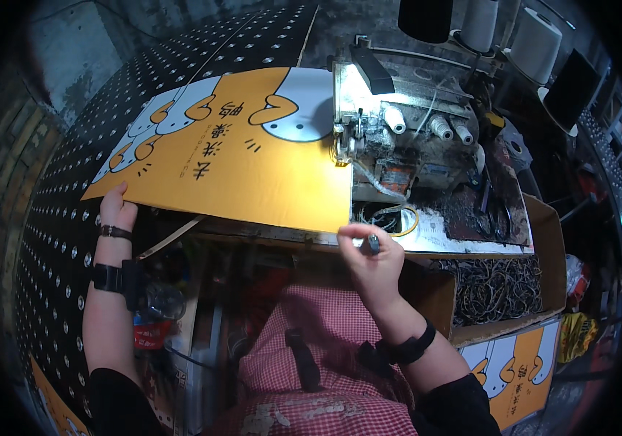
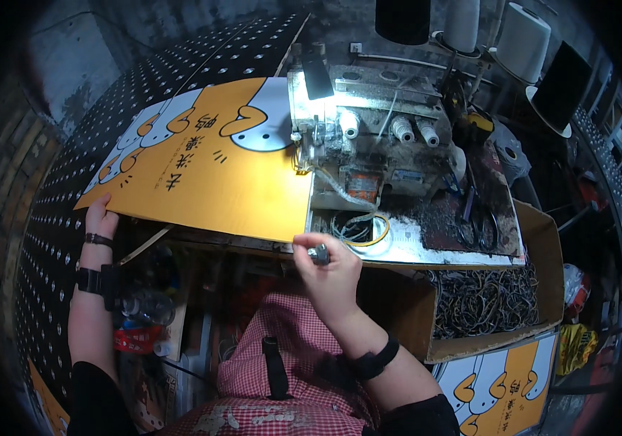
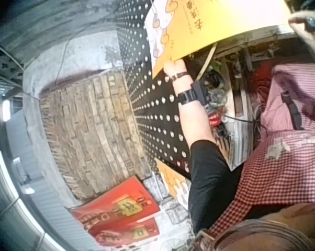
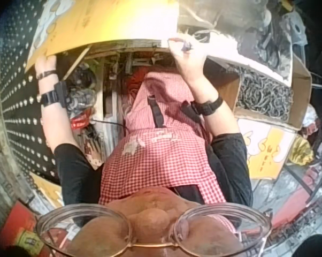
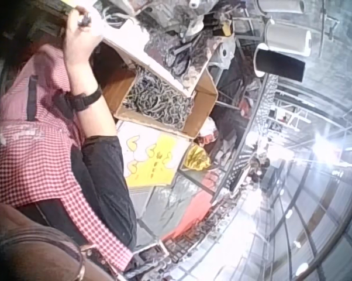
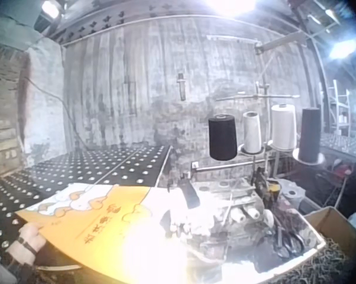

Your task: Sewing the edges of printed duck-themed mats using an overlock sewing machine.

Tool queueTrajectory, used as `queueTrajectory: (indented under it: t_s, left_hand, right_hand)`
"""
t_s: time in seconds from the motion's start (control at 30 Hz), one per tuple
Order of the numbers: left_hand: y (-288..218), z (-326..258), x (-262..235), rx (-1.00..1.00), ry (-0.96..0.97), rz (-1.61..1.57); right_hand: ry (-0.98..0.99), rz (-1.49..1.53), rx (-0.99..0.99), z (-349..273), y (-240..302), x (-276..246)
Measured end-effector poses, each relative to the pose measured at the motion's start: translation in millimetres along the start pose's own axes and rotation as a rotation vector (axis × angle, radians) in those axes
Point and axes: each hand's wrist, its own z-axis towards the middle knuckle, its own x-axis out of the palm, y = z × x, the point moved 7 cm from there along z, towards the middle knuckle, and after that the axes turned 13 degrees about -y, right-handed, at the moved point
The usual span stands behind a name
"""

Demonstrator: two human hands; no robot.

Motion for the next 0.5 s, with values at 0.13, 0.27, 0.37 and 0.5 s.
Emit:
queueTrajectory:
  t_s: [0.13,0.27,0.37,0.5]
  left_hand:
    - [9,5,35,-0.011,-0.053,0.013]
    - [17,38,51,-0.002,-0.041,0.038]
    - [15,51,70,0.057,-0.08,0.046]
    - [4,34,96,0.206,-0.017,0.07]
  right_hand:
    - [-0.083,-0.049,-0.102,27,-11,10]
    - [-0.138,-0.272,-0.177,44,1,16]
    - [-0.145,-0.4,-0.198,46,8,20]
    - [-0.152,-0.336,-0.289,38,8,21]
